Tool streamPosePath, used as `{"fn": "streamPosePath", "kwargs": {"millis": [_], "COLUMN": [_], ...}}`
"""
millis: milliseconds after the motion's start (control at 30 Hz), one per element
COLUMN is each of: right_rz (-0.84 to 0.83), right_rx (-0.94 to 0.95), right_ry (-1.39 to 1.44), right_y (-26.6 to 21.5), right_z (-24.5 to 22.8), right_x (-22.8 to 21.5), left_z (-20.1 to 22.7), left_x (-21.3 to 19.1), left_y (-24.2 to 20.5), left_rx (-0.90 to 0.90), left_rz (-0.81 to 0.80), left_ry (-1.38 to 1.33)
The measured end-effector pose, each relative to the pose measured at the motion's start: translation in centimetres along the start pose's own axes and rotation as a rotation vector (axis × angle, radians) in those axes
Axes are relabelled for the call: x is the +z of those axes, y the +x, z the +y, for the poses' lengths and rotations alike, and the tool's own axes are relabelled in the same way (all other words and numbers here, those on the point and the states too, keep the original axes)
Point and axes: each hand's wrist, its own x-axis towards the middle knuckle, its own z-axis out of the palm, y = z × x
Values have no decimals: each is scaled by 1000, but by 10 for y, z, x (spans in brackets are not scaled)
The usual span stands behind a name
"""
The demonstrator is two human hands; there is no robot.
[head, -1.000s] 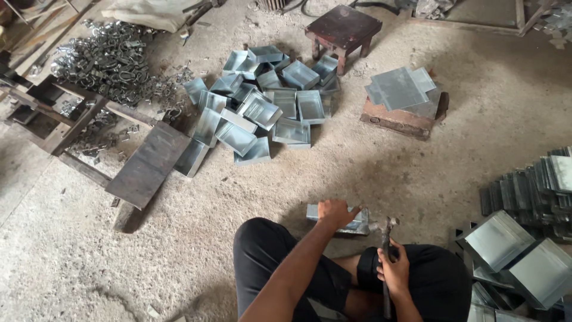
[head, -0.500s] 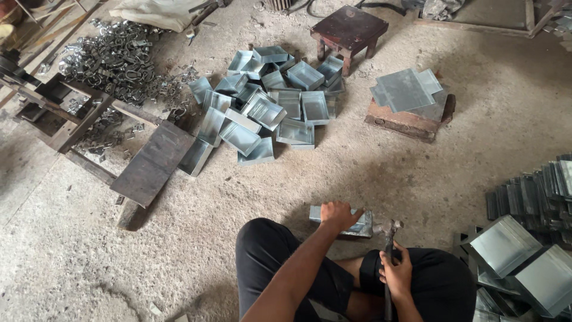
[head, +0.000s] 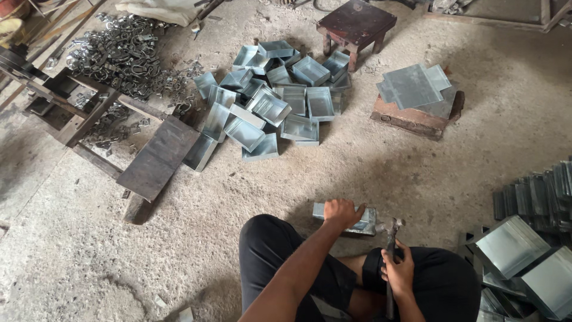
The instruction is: The person sits on the floor and uses a hammer to strike small rectangular metal pieces placed on a metal block. They repeatedly pick up pieces, position them, and hammer them before moving them aside.
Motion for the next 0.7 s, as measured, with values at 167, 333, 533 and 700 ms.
{"fn": "streamPosePath", "kwargs": {"millis": [167, 333, 533, 700], "right_rz": [-2, 1, 40, 14], "right_rx": [-18, -32, -38, -39], "right_ry": [20, -9, -94, -49], "right_y": [9, 14, 22, 9], "right_z": [9, 15, 10, 31], "right_x": [-1, 1, 10, -15], "left_z": [0, -5, -12, -3], "left_x": [2, 13, 23, 41], "left_y": [3, 13, 24, 9], "left_rx": [7, 4, 25, 9], "left_rz": [24, 42, 285, 150], "left_ry": [13, 2, 59, -5]}}
